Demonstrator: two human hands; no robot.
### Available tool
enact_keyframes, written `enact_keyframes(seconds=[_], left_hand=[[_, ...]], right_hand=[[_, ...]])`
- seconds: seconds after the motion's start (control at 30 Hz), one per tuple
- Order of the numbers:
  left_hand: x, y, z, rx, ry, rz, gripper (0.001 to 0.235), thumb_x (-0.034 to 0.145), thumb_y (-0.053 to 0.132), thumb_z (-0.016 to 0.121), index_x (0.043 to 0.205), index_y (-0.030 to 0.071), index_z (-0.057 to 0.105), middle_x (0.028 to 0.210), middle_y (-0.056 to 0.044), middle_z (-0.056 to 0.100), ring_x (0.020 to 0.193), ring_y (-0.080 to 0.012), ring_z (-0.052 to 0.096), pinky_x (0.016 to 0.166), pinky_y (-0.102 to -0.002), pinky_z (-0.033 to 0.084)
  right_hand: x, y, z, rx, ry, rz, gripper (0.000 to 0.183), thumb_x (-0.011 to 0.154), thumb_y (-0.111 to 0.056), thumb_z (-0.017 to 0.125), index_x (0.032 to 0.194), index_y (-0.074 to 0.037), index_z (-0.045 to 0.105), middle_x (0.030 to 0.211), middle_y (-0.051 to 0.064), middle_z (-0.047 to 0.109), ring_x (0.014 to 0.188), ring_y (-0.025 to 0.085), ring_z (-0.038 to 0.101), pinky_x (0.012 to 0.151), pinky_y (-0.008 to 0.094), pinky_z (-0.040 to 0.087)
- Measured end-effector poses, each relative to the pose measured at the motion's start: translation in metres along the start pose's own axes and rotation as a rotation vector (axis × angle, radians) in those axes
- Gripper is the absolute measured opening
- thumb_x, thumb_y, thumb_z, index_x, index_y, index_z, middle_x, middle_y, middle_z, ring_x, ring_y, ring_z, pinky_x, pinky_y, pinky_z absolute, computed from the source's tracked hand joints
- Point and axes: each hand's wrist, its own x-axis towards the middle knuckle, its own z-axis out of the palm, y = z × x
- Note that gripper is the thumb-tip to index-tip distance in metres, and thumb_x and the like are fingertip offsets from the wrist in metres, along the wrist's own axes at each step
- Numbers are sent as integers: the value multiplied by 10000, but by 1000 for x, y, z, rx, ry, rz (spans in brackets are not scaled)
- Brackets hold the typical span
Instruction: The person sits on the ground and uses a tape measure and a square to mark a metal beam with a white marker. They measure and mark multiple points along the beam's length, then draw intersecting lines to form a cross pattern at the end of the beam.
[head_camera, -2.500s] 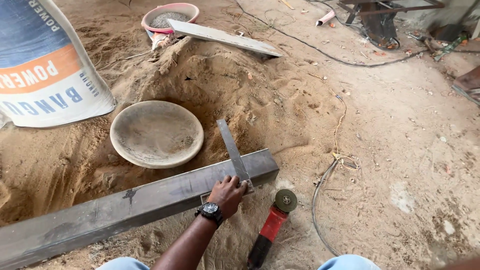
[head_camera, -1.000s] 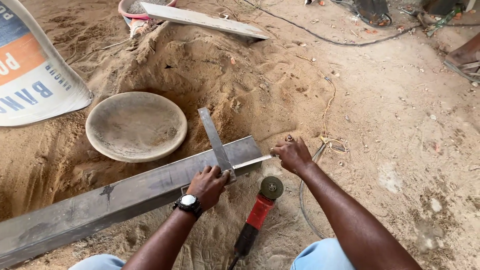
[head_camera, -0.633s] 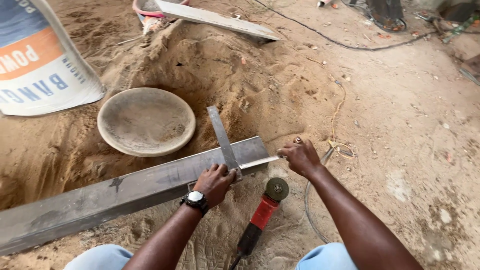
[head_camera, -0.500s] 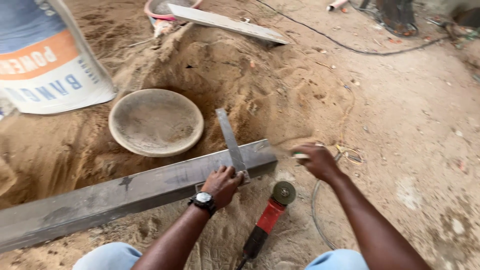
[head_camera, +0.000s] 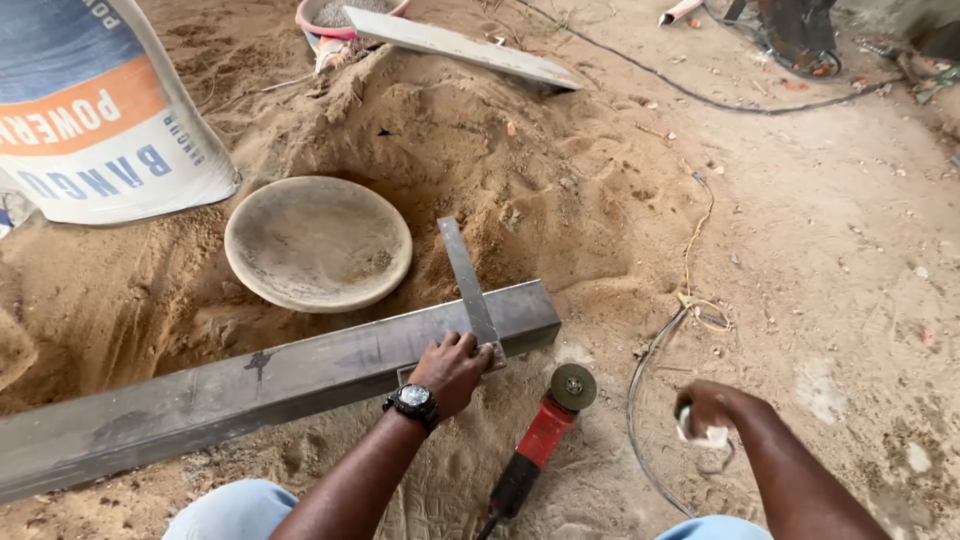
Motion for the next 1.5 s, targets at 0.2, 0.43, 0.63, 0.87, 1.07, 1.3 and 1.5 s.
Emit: enact_keyframes(seconds=[0.2, 0.43, 0.63, 0.87, 1.07, 1.3, 1.5], left_hand=[[1, -1, 3, -50, 18, -1, 461, 936, 168, 624, 1388, 123, 549, 1252, -160, 561, 1142, -324, 543, 863, -488, 541], [-3, -2, 2, -68, 58, 12, 501, 897, 227, 684, 1373, 129, 561, 1222, -148, 568, 1120, -327, 546, 813, -494, 538], [0, -1, 7, -10, 56, 18, 500, 910, 168, 658, 1400, 140, 563, 1234, -146, 575, 1116, -306, 562, 830, -468, 565], [2, -1, 4, 33, 2, 6, 467, 963, 149, 601, 1427, 151, 546, 1276, -172, 561, 1116, -303, 563, 837, -454, 577], [0, 2, -1, 31, 2, 4, 462, 960, 156, 601, 1419, 153, 552, 1279, -158, 569, 1142, -302, 559, 868, -466, 564], [3, -3, 13, 10, 30, 4, 413, 983, 147, 583, 1396, 152, 569, 1294, -164, 567, 1107, -294, 568, 851, -449, 578], [3, 2, -5, 26, 43, 1, 428, 957, 162, 608, 1383, 160, 577, 1249, -140, 581, 1106, -287, 568, 851, -456, 573]], right_hand=[[16, -17, 2, 39, -47, -88, 530, 742, -59, 850, 1240, -210, 751, 1288, 85, 770, 1161, 279, 712, 1018, 494, 563], [5, -41, -6, -114, -98, -76, 521, 754, -46, 847, 1239, -215, 759, 1298, 48, 737, 1189, 253, 674, 1045, 491, 560], [-5, -36, -3, -60, -89, -70, 518, 754, -63, 858, 1245, -183, 742, 1250, 88, 778, 1159, 280, 720, 1043, 502, 560], [-8, -37, -4, -17, -78, -13, 544, 767, -97, 853, 1287, -189, 722, 1275, 83, 760, 1165, 275, 705, 1045, 499, 554], [-16, -44, -5, 58, -47, 45, 577, 813, -151, 839, 1358, -188, 650, 1340, 121, 696, 1165, 329, 700, 907, 475, 655], [37, 1, 6, -41, -6, 6, 574, 837, -303, 806, 1367, -146, 653, 1349, 131, 685, 1172, 296, 687, 895, 440, 611], [22, -69, 83, -39, 249, -34, 763, 835, -713, 681, 1196, -41, 692, 1136, 203, 790, 843, 199, 689, 753, 360, 602]])
